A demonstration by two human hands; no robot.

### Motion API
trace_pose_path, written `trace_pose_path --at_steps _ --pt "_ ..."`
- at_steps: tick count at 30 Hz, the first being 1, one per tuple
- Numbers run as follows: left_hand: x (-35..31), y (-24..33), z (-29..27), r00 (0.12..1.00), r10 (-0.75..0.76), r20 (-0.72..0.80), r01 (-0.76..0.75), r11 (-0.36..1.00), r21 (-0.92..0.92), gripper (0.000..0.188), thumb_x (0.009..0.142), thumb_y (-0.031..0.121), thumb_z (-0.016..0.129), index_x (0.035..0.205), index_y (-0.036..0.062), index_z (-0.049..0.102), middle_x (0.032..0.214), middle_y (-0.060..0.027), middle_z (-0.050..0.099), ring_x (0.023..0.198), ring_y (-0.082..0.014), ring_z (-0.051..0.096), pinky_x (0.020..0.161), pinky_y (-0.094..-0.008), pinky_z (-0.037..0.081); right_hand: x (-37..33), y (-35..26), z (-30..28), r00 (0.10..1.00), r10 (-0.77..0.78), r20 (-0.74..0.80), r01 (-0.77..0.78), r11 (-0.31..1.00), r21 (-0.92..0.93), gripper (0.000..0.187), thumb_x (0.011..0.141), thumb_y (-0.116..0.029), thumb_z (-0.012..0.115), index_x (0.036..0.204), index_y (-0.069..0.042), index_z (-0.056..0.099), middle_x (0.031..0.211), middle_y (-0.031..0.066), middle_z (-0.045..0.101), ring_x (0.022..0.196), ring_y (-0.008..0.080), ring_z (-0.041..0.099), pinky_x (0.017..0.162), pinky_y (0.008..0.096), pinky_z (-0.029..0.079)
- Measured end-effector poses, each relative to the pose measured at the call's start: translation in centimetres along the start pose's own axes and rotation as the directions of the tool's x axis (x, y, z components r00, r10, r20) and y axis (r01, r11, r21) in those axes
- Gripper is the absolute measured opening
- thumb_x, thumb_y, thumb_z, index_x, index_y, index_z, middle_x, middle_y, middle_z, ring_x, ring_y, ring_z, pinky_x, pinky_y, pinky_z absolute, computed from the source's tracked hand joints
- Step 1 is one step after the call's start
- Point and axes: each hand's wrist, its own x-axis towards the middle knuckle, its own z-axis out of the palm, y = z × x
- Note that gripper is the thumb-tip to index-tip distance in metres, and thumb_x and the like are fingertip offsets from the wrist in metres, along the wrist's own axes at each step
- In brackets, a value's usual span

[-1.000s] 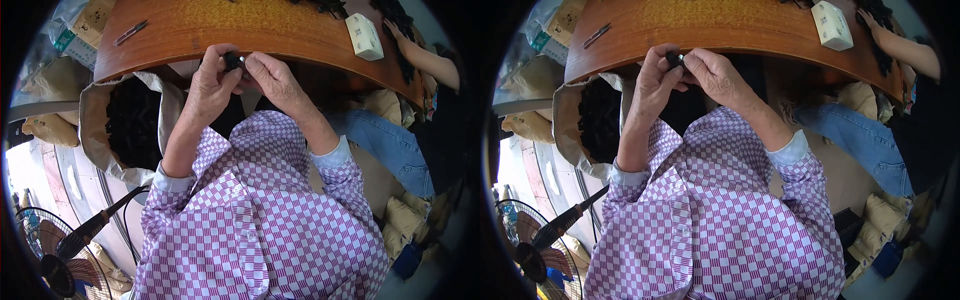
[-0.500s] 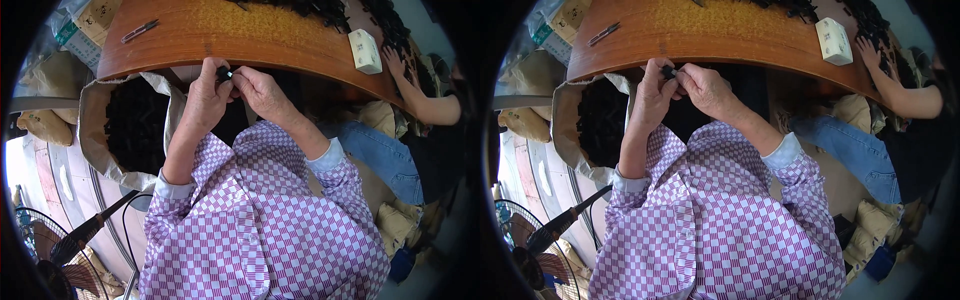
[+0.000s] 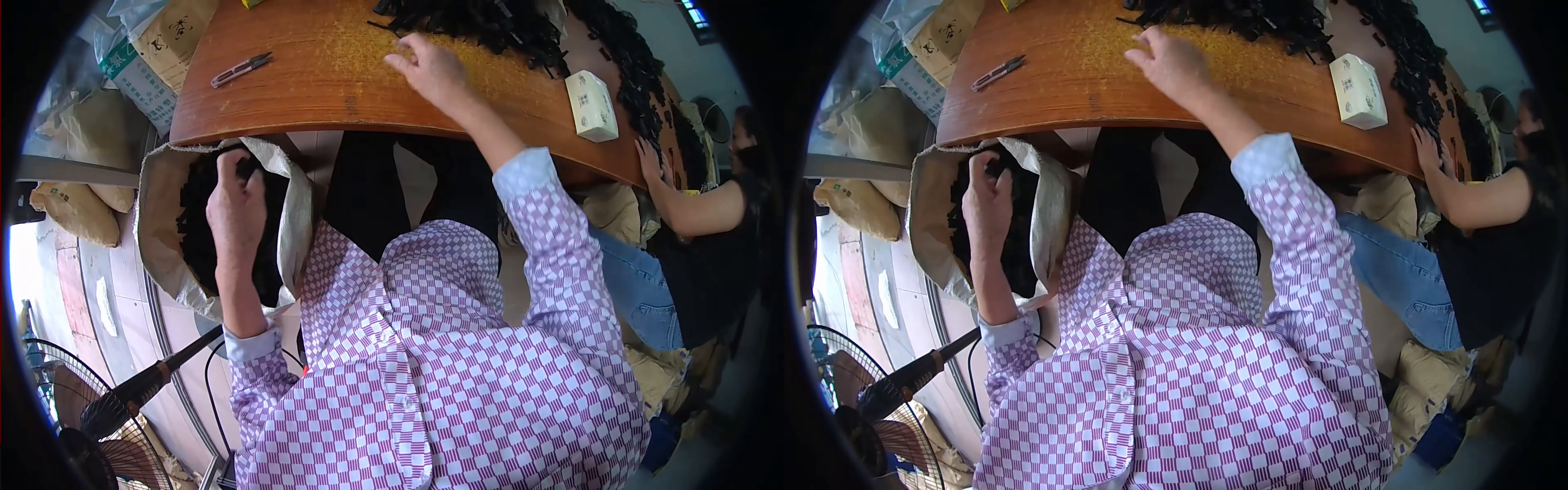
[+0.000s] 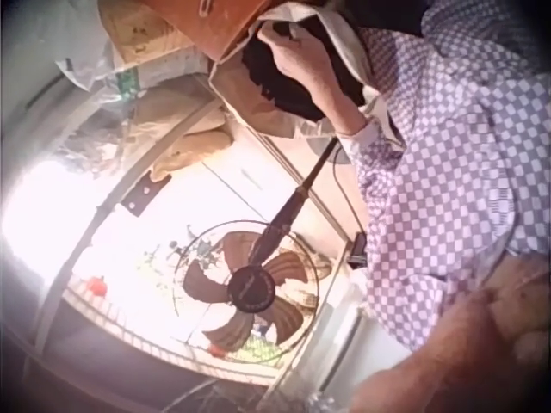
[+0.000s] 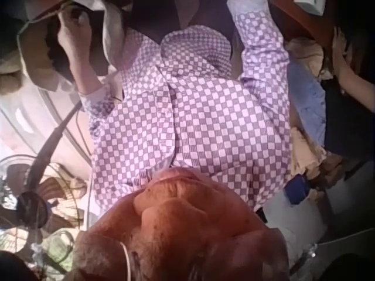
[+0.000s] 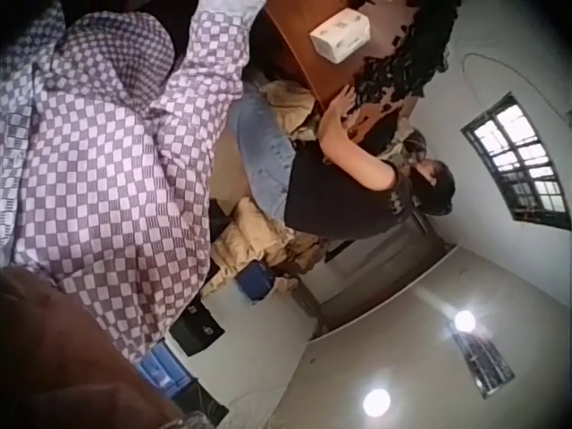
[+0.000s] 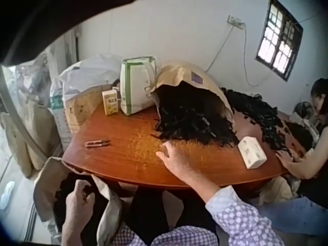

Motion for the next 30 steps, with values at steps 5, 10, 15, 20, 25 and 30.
trace_pose_path --at_steps 5,10,15,20,25,30 --pt "-1.0 -4.9 -0.4 0.98 0.159 -0.118 -0.122 0.955 0.272 0.035 0.084 0.009 0.057 0.118 0.0124 0.051 0.109 -0.017 0.059 0.09 -0.0313 0.062 0.071 -0.0351 0.05 3.8 3.4 1.2 0.987 0.164 -0.001 -0.16 0.964 -0.214 0.025 0.089 -0.033 0.055 0.103 -0.013 0.06 0.085 0.0136 0.067 0.078 0.0356 0.064 0.069 0.0459 0.051" --pt "-0.1 1.0 0.7 0.983 -0.088 0.163 0.174 0.742 -0.647 0.043 0.092 0.02 0.056 0.13 0.004 0.045 0.118 -0.0176 0.056 0.086 -0.0187 0.063 0.068 -0.0261 0.05 2.6 3.1 1.1 0.997 -0.001 -0.078 -0.002 0.999 -0.042 0.022 0.089 -0.026 0.056 0.095 -0.006 0.06 0.078 0.0168 0.065 0.073 0.0339 0.064 0.063 0.0435 0.049" --pt "1.9 7.8 4.7 0.952 0.082 0.293 0.254 0.317 -0.914 0.053 0.094 0.025 0.055 0.134 -0.0056 0.037 0.119 -0.0206 0.055 0.09 -0.0209 0.065 0.066 -0.0235 0.051 -3.3 -3.1 -1.8 0.994 -0.059 -0.097 0.09 0.926 0.367 0.014 0.088 -0.013 0.06 0.094 -0.001 0.057 0.075 0.0155 0.063 0.066 0.0276 0.064 0.057 0.0327 0.048" --pt "1.8 9.9 7.9 0.887 0.233 0.399 0.428 -0.091 -0.899 0.042 0.093 0.023 0.057 0.124 -0.0029 0.046 0.11 -0.0173 0.061 0.084 -0.0195 0.067 0.064 -0.0215 0.053 -9.2 -5.9 -3.0 0.989 -0.054 -0.141 0.115 0.872 0.476 0.009 0.087 -0.001 0.057 0.097 -0.002 0.056 0.076 0.0134 0.063 0.066 0.023 0.064 0.057 0.03 0.048" --pt "0.0 10.2 9.0 0.804 0.304 0.511 0.579 -0.208 -0.788 0.029 0.093 0.015 0.057 0.119 0.0048 0.053 0.105 -0.0158 0.064 0.08 -0.0161 0.067 0.064 -0.023 0.054 -13.0 -6.0 -2.8 0.983 0.07 -0.167 0.056 0.762 0.645 0.012 0.086 0.001 0.059 0.097 -0.002 0.055 0.078 0.0112 0.064 0.072 0.021 0.067 0.059 0.0271 0.05" --pt "-1.4 9.9 9.3 0.764 0.301 0.57 0.628 -0.143 -0.765 0.023 0.089 0.01 0.061 0.112 0.0117 0.056 0.098 -0.0128 0.066 0.075 -0.0138 0.066 0.062 -0.0211 0.053 -15.4 -6.2 -3.0 0.989 0.115 -0.089 -0.027 0.743 0.669 0.008 0.091 0.0 0.053 0.099 -0.001 0.054 0.078 0.0087 0.062 0.072 0.0123 0.06 0.063 0.0249 0.047"
